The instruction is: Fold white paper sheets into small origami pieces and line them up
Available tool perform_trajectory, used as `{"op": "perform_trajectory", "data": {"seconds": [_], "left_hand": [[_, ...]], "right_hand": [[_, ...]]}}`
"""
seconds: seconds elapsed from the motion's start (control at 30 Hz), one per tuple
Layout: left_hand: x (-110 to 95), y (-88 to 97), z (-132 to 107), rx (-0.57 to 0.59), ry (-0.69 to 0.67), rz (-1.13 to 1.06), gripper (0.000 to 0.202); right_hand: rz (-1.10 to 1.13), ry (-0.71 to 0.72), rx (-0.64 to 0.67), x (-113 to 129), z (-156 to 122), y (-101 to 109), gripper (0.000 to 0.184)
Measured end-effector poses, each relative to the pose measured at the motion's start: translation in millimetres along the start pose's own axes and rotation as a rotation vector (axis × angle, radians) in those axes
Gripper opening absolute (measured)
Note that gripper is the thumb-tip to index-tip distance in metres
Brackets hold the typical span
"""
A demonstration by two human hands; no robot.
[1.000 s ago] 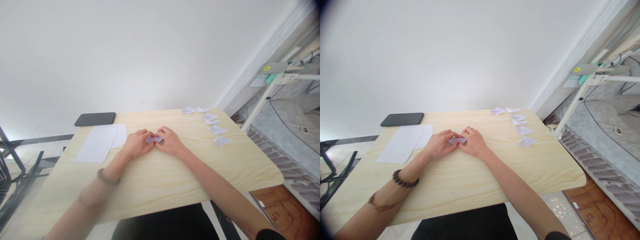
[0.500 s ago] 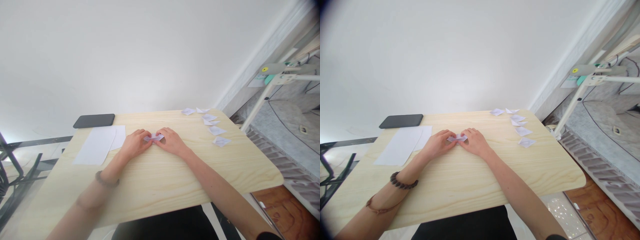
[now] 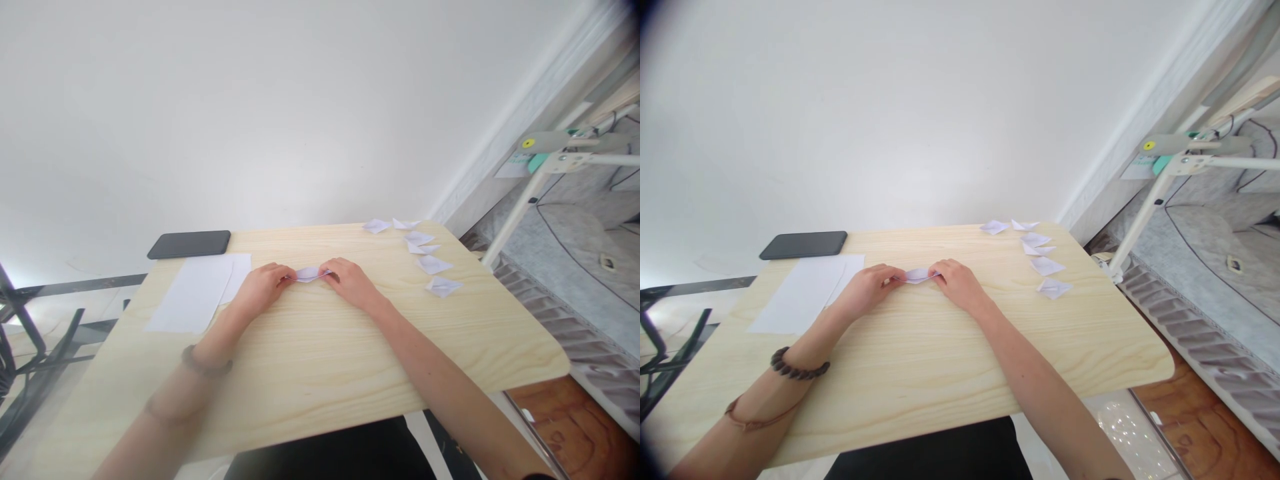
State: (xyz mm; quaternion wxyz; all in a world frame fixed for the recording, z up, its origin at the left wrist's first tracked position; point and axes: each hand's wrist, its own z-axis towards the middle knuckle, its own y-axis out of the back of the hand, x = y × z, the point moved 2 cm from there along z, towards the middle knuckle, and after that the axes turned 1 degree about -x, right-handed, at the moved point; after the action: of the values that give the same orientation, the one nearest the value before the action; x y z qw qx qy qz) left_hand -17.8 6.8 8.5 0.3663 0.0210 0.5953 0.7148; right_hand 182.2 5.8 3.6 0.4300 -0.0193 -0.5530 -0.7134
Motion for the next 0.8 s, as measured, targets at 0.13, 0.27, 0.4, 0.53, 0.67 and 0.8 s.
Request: {"op": "perform_trajectory", "data": {"seconds": [0.13, 0.27, 0.4, 0.53, 0.67, 0.8], "left_hand": [[0.2, -0.5, -0.9, -0.013, -0.019, 0.062, 0.018], [-0.6, -0.3, -1.1, -0.025, -0.024, 0.076, 0.017], [-0.5, 0.3, -1.6, -0.048, -0.058, 0.031, 0.019], [-1.7, 1.7, -1.0, -0.043, -0.09, -0.057, 0.022], [-2.3, 4.2, 0.7, -0.078, -0.002, -0.219, 0.016], [2.7, 5.0, -0.6, -0.119, 0.185, -0.291, 0.019]], "right_hand": [[-0.015, -0.033, -0.011, -1.5, 0.2, -1.3, 0.017], [-0.047, -0.116, -0.029, -2.4, -0.1, -1.8, 0.013], [-0.016, -0.037, -0.021, 0.1, 0.1, -0.6, 0.012], [0.018, 0.036, -0.012, 2.1, 0.3, 1.1, 0.015], [0.027, 0.003, -0.044, 1.9, 0.1, 1.3, 0.017], [0.068, -0.1, -0.098, -0.7, -1.0, 1.2, 0.019]]}}
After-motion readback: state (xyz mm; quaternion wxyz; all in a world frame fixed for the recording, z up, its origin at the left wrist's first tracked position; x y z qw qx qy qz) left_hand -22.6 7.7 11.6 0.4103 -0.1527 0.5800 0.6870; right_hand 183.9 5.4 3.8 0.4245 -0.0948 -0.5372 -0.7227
